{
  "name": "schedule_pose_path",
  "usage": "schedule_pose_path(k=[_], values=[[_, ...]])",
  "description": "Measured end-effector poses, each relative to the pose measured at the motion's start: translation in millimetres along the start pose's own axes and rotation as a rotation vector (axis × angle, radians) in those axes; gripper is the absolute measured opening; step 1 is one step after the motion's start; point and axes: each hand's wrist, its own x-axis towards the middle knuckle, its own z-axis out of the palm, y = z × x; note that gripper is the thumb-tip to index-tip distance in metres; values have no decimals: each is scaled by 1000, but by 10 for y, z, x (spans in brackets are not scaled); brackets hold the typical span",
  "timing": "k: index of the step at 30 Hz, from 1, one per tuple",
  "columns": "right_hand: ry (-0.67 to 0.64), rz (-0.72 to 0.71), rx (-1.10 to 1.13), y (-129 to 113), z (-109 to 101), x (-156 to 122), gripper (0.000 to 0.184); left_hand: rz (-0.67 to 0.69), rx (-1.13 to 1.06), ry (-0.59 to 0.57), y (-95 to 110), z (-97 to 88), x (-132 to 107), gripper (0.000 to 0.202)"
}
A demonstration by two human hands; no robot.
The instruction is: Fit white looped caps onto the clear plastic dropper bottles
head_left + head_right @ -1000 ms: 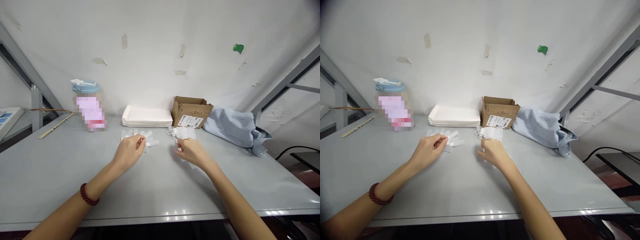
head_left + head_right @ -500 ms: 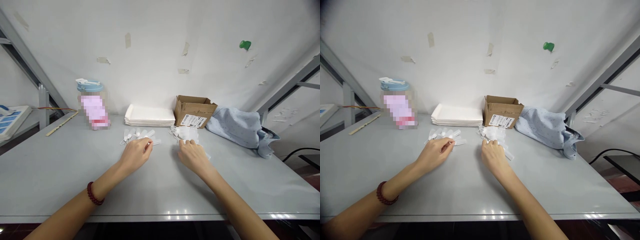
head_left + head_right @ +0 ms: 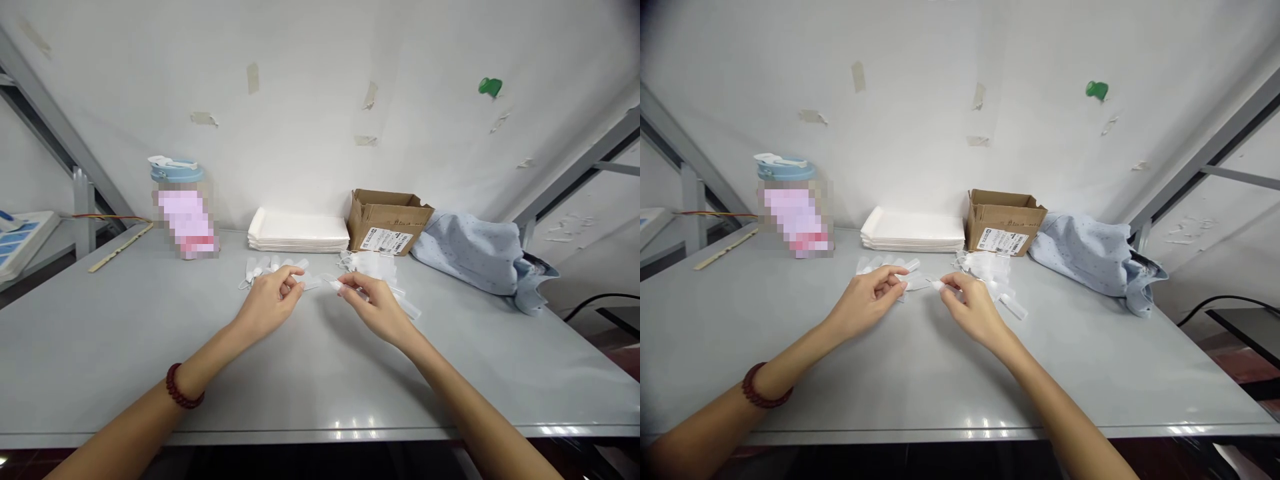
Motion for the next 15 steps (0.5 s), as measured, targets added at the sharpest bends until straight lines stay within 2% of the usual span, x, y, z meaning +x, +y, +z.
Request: schedule_pose_path(k=[8, 15], values=[[-5, 76, 177, -74, -11, -14, 21, 110, -28, -53, 34, -64, -13, 28], [-20, 86, 211, -38, -1, -3, 21, 114, -21, -112, 71, -79, -6, 23]])
